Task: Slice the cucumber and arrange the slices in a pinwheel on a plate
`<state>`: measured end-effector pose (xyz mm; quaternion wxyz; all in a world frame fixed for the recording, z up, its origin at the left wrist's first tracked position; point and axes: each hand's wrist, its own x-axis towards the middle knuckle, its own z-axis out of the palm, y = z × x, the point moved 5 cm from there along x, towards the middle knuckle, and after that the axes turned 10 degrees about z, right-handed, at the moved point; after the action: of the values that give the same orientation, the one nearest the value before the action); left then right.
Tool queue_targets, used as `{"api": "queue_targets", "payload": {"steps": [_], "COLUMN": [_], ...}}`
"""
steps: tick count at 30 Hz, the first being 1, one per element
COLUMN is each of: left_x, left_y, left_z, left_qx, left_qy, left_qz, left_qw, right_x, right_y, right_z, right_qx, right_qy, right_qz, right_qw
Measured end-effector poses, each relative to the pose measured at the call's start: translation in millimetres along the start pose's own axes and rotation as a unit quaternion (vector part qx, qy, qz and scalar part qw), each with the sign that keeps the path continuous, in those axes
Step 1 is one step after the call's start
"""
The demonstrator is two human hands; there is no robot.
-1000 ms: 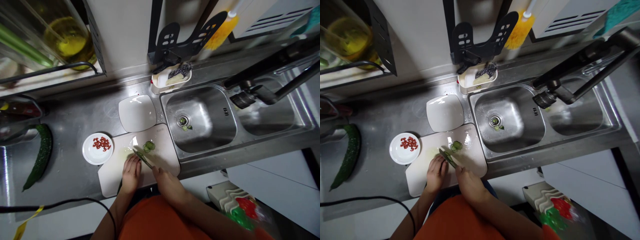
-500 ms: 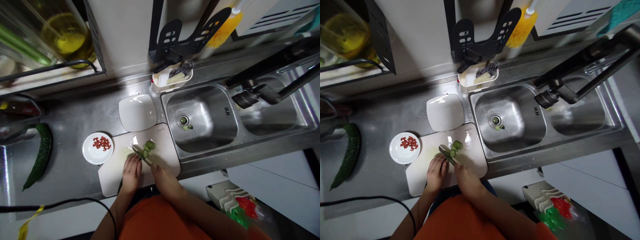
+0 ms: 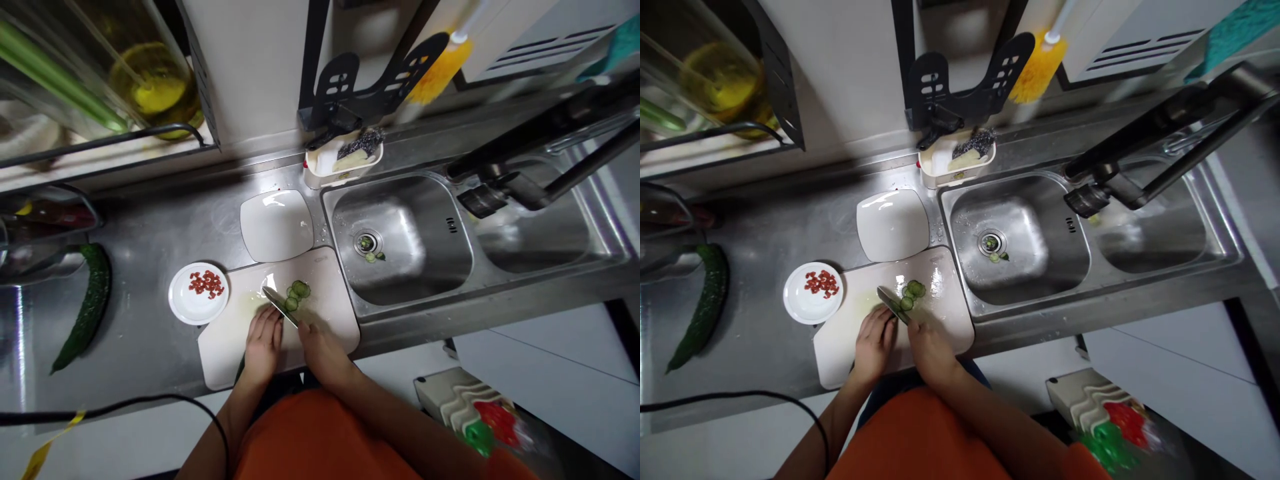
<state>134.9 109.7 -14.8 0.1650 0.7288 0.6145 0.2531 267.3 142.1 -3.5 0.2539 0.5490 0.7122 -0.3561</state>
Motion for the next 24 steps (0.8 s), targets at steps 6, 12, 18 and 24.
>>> {"api": "queue_targets", "payload": {"steps": [6, 12, 18, 24], "left_x": [-9.0, -30.2, -67.9, -102.6], "left_y": [3.2, -6.5, -40.9, -80.6], "left_z": [-6.9, -17.7, -56.8, -81.1], "left_qx": [0.029, 0.039, 0.073, 0.116], "left_qy": [-0.039, -0.040, -0.030, 0.009], "left_qz": [-0.034, -0.045, -0.083, -0.113], "left_qw": [0.998, 0.997, 0.993, 0.987], "right_x": [-2.1, -9.8, -18.8, -26.5], "right_y": [-1.2, -1.7, 5.3, 13.4], "right_z": [-4.7, -7.4, -6.8, -8.4], "right_qx": [-0.012, -0.053, -0.079, -0.083], "right_qy": [0.037, 0.065, 0.082, 0.119], "right_qz": [-0.006, -0.008, -0.040, -0.072], "right_qw": [0.999, 0.996, 0.993, 0.987]}}
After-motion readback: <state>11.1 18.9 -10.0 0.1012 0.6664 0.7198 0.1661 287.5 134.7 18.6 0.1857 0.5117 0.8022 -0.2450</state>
